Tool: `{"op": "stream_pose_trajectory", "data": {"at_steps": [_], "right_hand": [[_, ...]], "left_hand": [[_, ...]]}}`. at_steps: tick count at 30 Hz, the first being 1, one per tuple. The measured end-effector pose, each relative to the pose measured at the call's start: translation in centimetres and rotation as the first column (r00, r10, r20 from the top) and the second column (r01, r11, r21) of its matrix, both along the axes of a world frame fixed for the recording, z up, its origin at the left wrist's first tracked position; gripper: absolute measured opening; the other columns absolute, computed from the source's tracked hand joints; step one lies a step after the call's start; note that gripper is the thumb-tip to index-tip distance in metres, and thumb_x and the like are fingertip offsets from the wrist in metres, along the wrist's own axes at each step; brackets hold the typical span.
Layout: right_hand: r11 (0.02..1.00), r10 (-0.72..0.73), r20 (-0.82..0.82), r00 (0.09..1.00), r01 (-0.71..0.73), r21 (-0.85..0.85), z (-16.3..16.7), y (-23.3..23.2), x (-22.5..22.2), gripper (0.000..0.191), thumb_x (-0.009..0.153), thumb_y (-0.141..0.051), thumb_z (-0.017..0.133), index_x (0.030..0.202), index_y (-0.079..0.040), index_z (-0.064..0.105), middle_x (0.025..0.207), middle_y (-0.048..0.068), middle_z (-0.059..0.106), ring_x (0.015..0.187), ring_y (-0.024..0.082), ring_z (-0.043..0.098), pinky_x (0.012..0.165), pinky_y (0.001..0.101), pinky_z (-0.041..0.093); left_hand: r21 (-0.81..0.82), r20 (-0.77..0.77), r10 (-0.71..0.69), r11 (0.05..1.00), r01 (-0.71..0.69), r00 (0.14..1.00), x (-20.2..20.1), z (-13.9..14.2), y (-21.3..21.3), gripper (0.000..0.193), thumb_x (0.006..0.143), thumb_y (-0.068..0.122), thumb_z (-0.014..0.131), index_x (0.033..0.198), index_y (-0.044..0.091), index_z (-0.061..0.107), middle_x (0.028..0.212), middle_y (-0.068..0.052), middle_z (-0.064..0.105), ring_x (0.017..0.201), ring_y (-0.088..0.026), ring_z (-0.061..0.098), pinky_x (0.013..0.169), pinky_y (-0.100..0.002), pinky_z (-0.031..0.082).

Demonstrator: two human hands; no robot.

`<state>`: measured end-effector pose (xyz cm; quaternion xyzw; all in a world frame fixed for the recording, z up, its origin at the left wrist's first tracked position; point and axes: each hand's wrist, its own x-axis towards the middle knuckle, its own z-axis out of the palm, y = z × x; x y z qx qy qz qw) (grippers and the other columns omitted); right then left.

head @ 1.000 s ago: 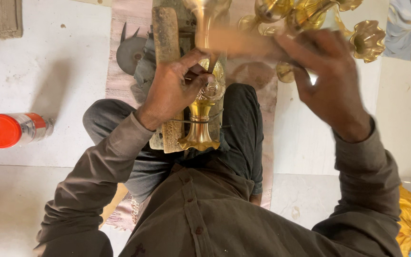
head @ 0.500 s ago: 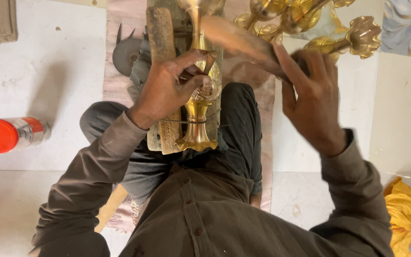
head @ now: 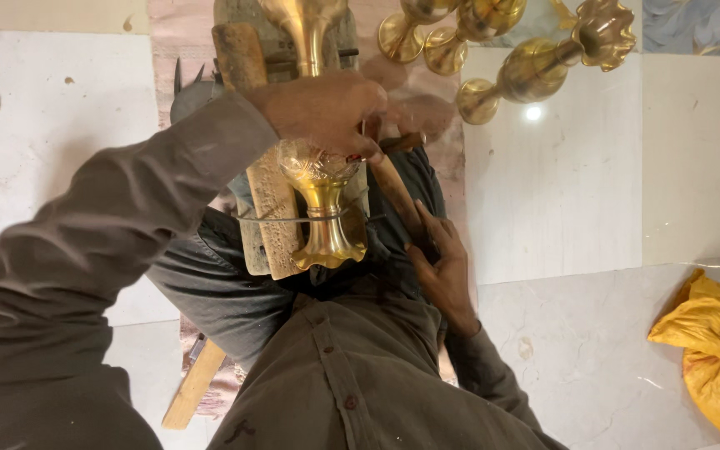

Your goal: The person sits on the floor with a brass vase clamped to a wooden block on their lap and hammers a small punch against the vase's embossed surface using a wooden mallet, repositioning the punch repeatedly to work the decorative pattern, with finished brass vases visible nearby.

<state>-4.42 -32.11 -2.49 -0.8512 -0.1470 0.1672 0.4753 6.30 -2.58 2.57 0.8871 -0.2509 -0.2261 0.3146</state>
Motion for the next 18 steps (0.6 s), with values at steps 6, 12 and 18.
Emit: {"op": "stream_pose_trajectory", "data": {"at_steps": [6, 12, 18], "right_hand": [[0.998, -0.014, 0.010, 1.000, 0.014, -0.060, 0.6, 0.1, -0.6, 0.070, 0.086, 0.003, 0.070, 0.152, -0.013, 0.053, 0.117, 0.010, 0.060, 0.108, 0.022, 0.063, 0.093, 0.0341, 0.054], [0.998, -0.055, 0.010, 0.998, 0.055, 0.041, 0.5, -0.1, 0.1, 0.060, 0.091, 0.005, 0.066, 0.148, -0.008, 0.053, 0.130, 0.013, 0.061, 0.122, 0.024, 0.061, 0.103, 0.0338, 0.052], [0.880, -0.269, -0.130, 0.954, 0.298, 0.370, 0.7, -0.6, -0.2, 0.056, 0.097, 0.003, 0.062, 0.150, -0.002, 0.044, 0.134, 0.015, 0.059, 0.128, 0.024, 0.059, 0.110, 0.0396, 0.051]], "left_hand": [[0.009, -0.052, -0.121, 0.992, 0.122, 0.991, 0.5, 1.2, -1.4, 0.049, 0.091, 0.017, 0.072, 0.139, 0.018, 0.063, 0.108, -0.011, 0.078, 0.089, -0.020, 0.077, 0.087, -0.039, 0.061], [0.089, -0.039, -0.130, 0.987, 0.133, 0.991, 0.8, 1.8, -1.7, 0.054, 0.089, 0.020, 0.076, 0.141, 0.018, 0.061, 0.106, -0.011, 0.077, 0.087, -0.023, 0.076, 0.089, -0.043, 0.058], [0.100, -0.038, -0.153, 0.983, 0.156, 0.987, 0.6, 1.8, -1.7, 0.055, 0.090, 0.022, 0.075, 0.142, 0.017, 0.060, 0.101, -0.011, 0.078, 0.085, -0.022, 0.078, 0.090, -0.040, 0.060]]}}
